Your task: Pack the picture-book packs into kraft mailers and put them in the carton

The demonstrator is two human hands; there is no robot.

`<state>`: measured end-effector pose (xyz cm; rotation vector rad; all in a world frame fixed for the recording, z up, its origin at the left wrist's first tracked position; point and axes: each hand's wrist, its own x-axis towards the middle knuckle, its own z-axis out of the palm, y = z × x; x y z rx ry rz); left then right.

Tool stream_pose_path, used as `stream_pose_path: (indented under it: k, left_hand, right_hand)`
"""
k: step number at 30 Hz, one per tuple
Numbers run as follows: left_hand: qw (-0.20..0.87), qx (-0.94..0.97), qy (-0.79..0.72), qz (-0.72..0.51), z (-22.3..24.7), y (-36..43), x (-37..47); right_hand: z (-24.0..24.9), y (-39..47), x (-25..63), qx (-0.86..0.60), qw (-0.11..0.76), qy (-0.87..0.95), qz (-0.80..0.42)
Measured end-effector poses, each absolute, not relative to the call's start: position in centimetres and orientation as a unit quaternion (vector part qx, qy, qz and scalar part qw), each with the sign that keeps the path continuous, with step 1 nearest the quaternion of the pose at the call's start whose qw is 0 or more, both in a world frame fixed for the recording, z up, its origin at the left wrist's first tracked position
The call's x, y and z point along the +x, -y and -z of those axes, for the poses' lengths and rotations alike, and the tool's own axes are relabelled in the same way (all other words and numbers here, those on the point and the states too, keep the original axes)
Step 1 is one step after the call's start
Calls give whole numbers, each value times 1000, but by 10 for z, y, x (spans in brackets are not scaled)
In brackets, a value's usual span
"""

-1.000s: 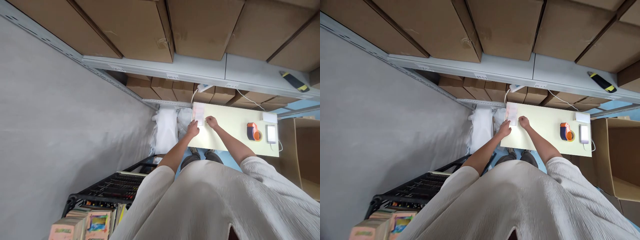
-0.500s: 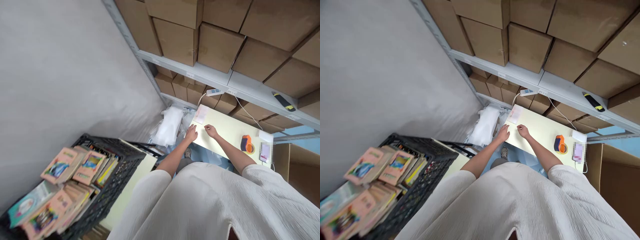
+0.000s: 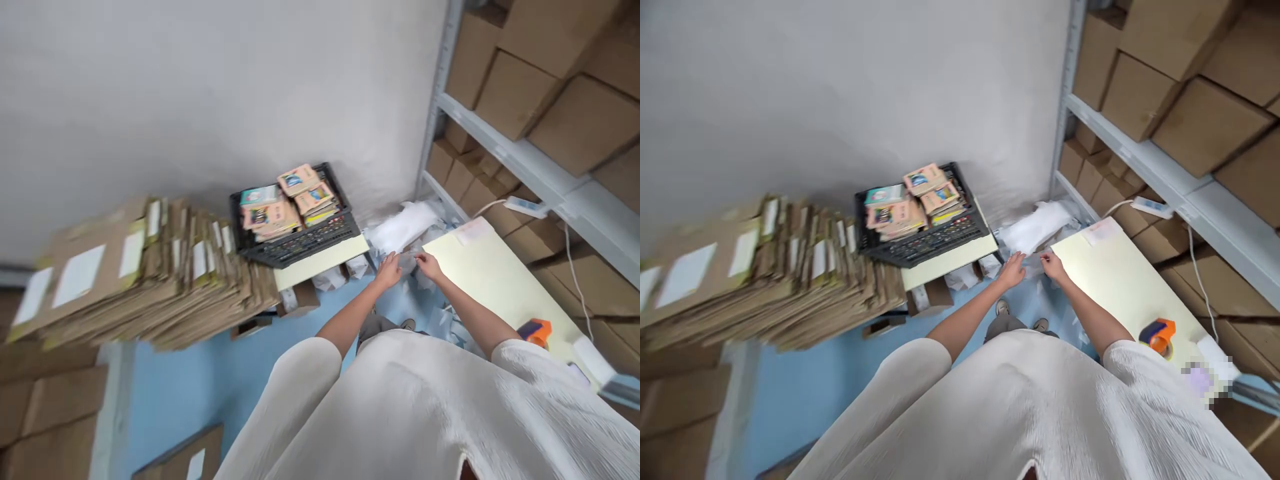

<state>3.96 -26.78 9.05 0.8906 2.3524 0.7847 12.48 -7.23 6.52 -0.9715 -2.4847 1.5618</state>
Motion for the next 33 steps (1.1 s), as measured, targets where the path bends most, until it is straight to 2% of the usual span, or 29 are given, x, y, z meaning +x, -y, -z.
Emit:
stream_pose_path:
  k: [4, 7, 14, 20, 26, 33]
  left_hand:
    - [184, 283, -892, -300, -120, 347, 24]
    - [89, 266, -906, -315, -150, 418, 3]
    - [-83, 217, -918, -321, -217, 613, -39]
    - [-159, 156, -925, -308, -244, 758, -53]
    - [-199, 125, -930, -284, -251, 857, -81]
    - [-166, 131, -959, -187, -263, 901, -106]
  right_hand:
    - [-83, 134, 73, -212, -3, 826, -522]
    - [-99, 190, 35, -133, -5, 841, -525]
    - [-145, 355, -43, 50, 37, 855, -515]
    - [-190, 501, -92, 180, 76, 855, -479]
    - [-234, 601, -114, 304, 176, 871, -343]
    - [-278, 675, -133, 350, 138, 914, -149]
